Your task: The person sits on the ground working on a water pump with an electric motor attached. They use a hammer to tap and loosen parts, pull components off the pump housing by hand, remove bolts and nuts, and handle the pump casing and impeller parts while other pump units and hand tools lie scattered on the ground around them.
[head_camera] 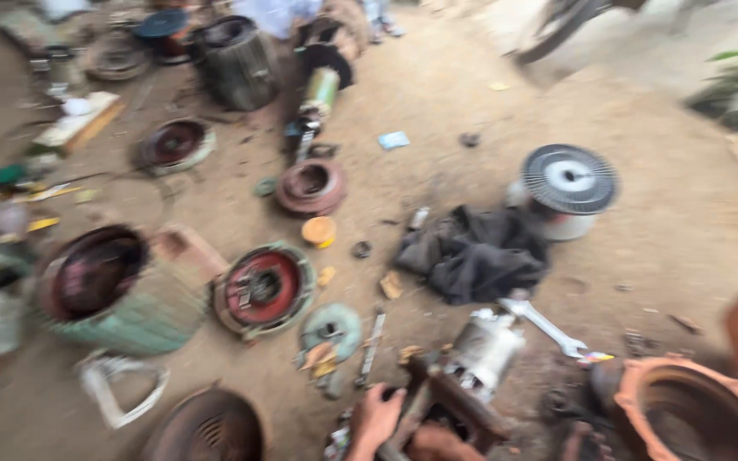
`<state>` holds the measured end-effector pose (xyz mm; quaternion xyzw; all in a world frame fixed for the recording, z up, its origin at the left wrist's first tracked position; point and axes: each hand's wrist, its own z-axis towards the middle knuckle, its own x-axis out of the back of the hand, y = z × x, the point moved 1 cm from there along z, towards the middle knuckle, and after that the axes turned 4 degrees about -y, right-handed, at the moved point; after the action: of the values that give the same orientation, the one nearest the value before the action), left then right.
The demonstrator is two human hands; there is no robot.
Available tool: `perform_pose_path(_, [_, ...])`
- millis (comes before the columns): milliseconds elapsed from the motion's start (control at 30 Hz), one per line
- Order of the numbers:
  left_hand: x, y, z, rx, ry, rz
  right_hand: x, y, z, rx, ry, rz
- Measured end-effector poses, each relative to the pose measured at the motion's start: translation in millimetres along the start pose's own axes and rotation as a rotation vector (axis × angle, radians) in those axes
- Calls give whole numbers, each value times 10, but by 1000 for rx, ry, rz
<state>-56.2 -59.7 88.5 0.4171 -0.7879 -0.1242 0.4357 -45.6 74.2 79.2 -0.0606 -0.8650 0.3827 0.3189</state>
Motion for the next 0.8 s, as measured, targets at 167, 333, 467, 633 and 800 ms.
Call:
perform_pose_path(167, [-54,-35,85,8,-69,42,101,231,-387,-23,48,111])
perform_pose_path(333, [-38,-26,105,62,-97,85,202,75,-448,-40,87,149])
perform_pose_path(467, [-27,-17,61,50,-108,47,128,27,-248,-39,110,163])
perform_pose_path(633, [4,11,-3,5,-94,2,5,21,-301,-39,134,174])
perform_pose_path(800, [43,59,-33,12,-110,-1,32,-5,-384,-43,148,189])
